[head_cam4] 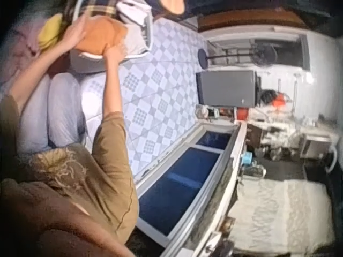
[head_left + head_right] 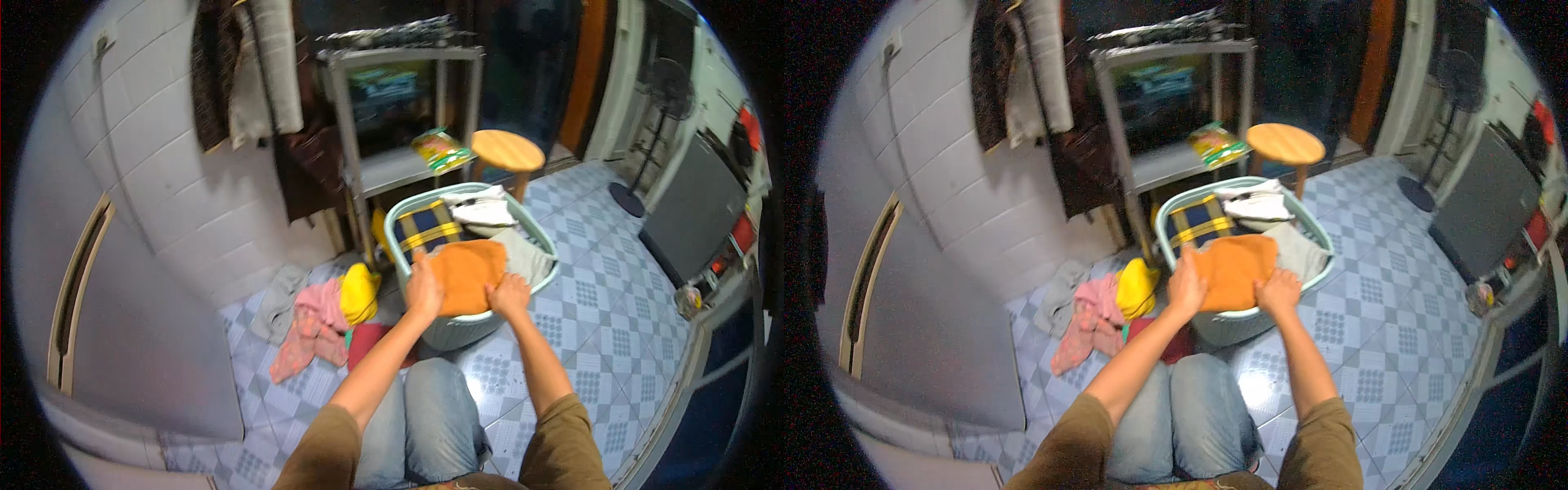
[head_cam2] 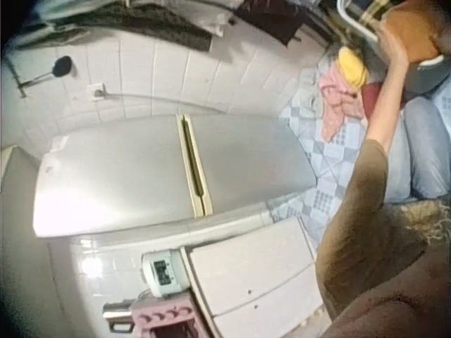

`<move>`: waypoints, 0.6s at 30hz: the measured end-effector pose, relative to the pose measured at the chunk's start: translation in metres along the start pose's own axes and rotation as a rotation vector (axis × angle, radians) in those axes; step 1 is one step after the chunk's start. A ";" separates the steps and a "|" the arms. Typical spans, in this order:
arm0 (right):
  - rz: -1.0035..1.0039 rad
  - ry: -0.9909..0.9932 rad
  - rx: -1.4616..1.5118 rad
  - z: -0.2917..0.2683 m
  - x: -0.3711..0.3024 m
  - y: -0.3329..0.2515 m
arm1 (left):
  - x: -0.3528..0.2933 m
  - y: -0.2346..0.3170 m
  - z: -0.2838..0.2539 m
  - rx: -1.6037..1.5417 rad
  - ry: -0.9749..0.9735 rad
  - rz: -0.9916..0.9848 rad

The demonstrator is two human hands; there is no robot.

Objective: The person is folding various pieces of laundry, including a plaid shirt, a dark t-shirt, a white shirt, a grey garment, and a pink towel, then placing them into a plastic laundry basket.

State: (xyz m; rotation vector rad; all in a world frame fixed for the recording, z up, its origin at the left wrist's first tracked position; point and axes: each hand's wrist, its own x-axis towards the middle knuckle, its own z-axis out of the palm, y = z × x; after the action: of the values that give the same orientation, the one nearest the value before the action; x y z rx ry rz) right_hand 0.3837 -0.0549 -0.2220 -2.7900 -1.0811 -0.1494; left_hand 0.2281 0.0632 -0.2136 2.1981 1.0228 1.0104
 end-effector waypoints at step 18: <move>0.059 0.102 0.193 -0.015 0.000 -0.005 | -0.051 -0.203 -0.045 0.298 0.208 -0.392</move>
State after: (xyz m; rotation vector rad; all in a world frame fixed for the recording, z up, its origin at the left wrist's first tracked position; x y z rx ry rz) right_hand 0.3799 -0.0535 -0.2067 -2.6091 -0.9350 -0.1691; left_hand 0.0849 0.1474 -0.3481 2.0195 1.7170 0.9637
